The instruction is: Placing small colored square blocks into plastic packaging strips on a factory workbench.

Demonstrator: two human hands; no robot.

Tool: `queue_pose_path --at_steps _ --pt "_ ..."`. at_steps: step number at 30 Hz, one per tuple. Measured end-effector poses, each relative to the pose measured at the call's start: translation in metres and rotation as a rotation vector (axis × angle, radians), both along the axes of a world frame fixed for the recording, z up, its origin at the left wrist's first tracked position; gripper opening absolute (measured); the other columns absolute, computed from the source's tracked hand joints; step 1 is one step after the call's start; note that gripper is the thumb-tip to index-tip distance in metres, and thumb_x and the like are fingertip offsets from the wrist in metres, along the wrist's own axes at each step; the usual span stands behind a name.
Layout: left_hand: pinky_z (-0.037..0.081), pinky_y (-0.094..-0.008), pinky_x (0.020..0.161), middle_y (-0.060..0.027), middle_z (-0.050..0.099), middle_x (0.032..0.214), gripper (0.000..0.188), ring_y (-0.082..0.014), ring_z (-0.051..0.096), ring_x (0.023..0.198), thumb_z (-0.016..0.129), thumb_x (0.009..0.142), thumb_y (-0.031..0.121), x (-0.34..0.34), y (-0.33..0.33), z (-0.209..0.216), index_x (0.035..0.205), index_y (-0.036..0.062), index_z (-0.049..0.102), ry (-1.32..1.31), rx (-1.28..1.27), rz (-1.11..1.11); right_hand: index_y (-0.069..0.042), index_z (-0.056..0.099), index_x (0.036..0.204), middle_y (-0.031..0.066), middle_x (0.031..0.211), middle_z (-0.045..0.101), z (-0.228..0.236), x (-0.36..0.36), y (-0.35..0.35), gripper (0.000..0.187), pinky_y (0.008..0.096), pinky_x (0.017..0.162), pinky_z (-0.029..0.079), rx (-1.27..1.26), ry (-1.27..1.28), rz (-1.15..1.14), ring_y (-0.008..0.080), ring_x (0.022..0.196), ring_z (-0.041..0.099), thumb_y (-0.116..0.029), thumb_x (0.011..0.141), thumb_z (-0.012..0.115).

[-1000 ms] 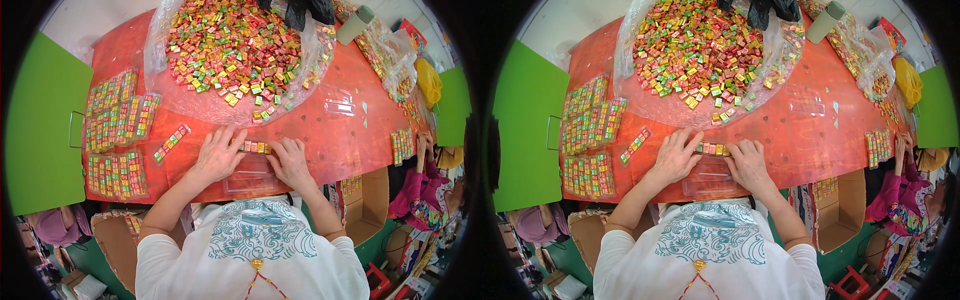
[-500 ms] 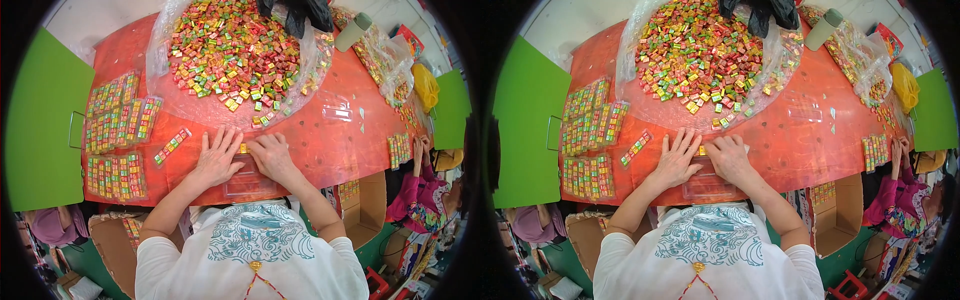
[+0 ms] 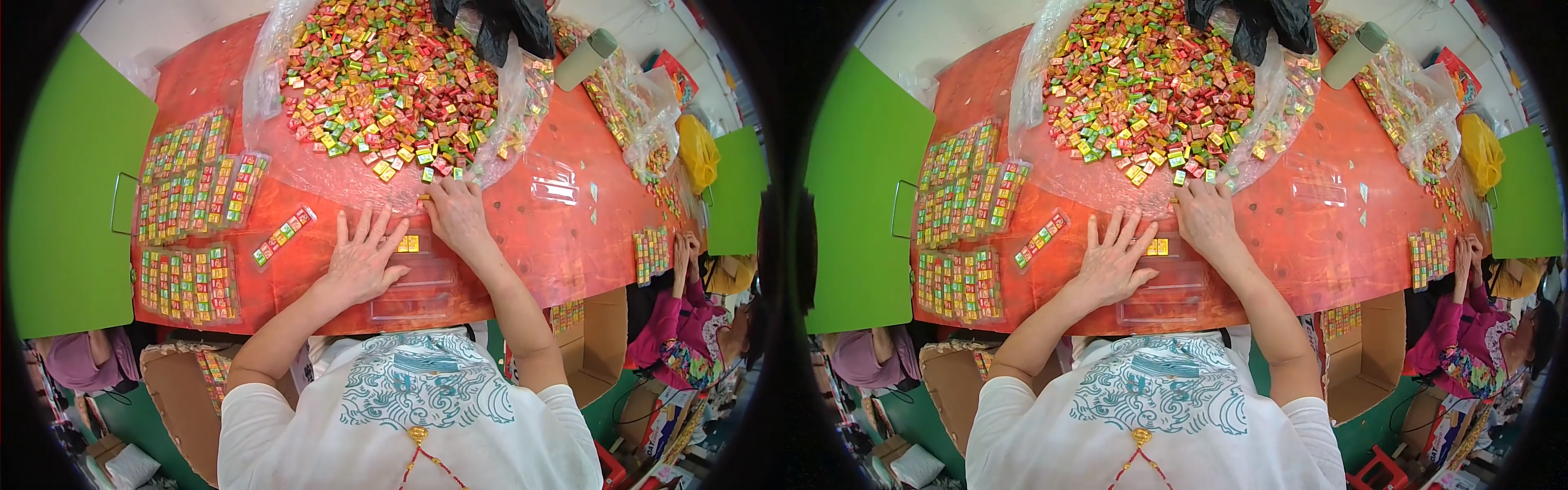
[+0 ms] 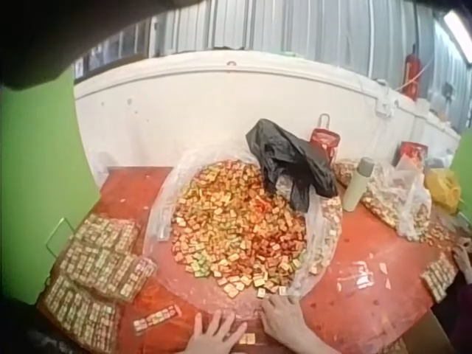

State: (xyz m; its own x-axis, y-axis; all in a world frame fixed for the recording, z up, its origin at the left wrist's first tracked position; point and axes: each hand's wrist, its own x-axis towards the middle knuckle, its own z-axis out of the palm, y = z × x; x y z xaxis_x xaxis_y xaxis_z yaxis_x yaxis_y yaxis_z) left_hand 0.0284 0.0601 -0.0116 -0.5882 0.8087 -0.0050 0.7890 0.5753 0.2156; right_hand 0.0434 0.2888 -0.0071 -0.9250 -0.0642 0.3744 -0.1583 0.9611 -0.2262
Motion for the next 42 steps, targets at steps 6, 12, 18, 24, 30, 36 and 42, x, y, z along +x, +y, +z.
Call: queue_pose_path --at_steps 6,12,18,24,30,36,42 --pt "0.011 -0.0756 0.113 -0.0215 0.024 0.164 0.081 -0.0464 0.018 0.152 0.062 0.092 0.052 -0.001 0.006 -0.004 0.16 0.0201 0.032 -0.032 0.013 -0.007 -0.011 0.07 0.111 0.0052 0.095 0.061 0.012 0.011 0.001 0.024 0.0414 0.089 0.041 -0.087 0.115 0.04 0.0235 0.093 0.06 -0.013 0.087 0.072" --pt "0.012 -0.0759 0.113 -0.0215 0.025 0.164 0.078 -0.0466 0.019 0.152 0.065 0.091 0.046 -0.005 0.008 -0.003 0.158 0.0197 0.036 -0.023 0.065 0.076 -0.008 0.068 0.118 0.0062 0.102 0.06 0.012 0.051 -0.009 0.034 0.0426 0.093 0.04 0.035 0.103 0.119 0.0248 0.096 0.059 -0.016 0.085 0.074" --pt "0.012 -0.0759 0.113 -0.0209 0.026 0.164 0.076 -0.0467 0.02 0.151 0.065 0.091 0.046 -0.004 0.008 -0.006 0.157 0.02 0.038 -0.024 0.075 0.095 -0.007 0.063 0.126 0.0077 0.106 0.059 0.006 0.069 -0.01 0.043 0.0444 0.095 0.04 -0.004 -0.028 0.124 0.0269 0.098 0.058 -0.018 0.086 0.073" --pt "0.012 -0.076 0.113 -0.0202 0.026 0.164 0.074 -0.0465 0.02 0.151 0.064 0.092 0.046 -0.004 0.01 -0.004 0.156 0.0201 0.039 -0.031 0.074 0.107 -0.009 0.065 0.114 0.0075 0.102 0.06 0.007 0.061 -0.015 0.031 0.0443 0.094 0.04 -0.088 -0.025 0.087 0.0271 0.096 0.059 -0.018 0.086 0.073" --pt "0.013 -0.0762 0.112 -0.0204 0.027 0.164 0.074 -0.0465 0.021 0.151 0.065 0.091 0.045 -0.004 0.011 -0.002 0.156 0.0194 0.039 -0.031 0.09 0.108 -0.01 0.064 0.102 0.0073 0.096 0.059 0.006 0.056 -0.023 0.022 0.044 0.094 0.04 -0.03 0.016 0.055 0.0262 0.093 0.059 -0.02 0.085 0.073" --pt "0.013 -0.0736 0.114 -0.0184 0.023 0.166 0.07 -0.0447 0.019 0.152 0.062 0.093 0.045 -0.003 0.01 -0.001 0.154 0.0176 0.042 -0.059 0.057 0.123 -0.01 0.064 0.101 0.0071 0.097 0.06 0.007 0.049 -0.018 0.02 0.0437 0.094 0.04 0.002 0.001 0.056 0.0258 0.093 0.059 -0.019 0.086 0.073" --pt "0.014 -0.073 0.114 -0.0178 0.022 0.166 0.073 -0.0443 0.018 0.152 0.063 0.092 0.045 -0.003 0.011 -0.001 0.155 0.017 0.041 -0.05 0.046 0.132 -0.01 0.065 0.104 0.0065 0.1 0.06 0.017 0.02 -0.009 0.019 0.0415 0.093 0.04 0.033 0.022 -0.036 0.0244 0.1 0.058 -0.016 0.086 0.071"
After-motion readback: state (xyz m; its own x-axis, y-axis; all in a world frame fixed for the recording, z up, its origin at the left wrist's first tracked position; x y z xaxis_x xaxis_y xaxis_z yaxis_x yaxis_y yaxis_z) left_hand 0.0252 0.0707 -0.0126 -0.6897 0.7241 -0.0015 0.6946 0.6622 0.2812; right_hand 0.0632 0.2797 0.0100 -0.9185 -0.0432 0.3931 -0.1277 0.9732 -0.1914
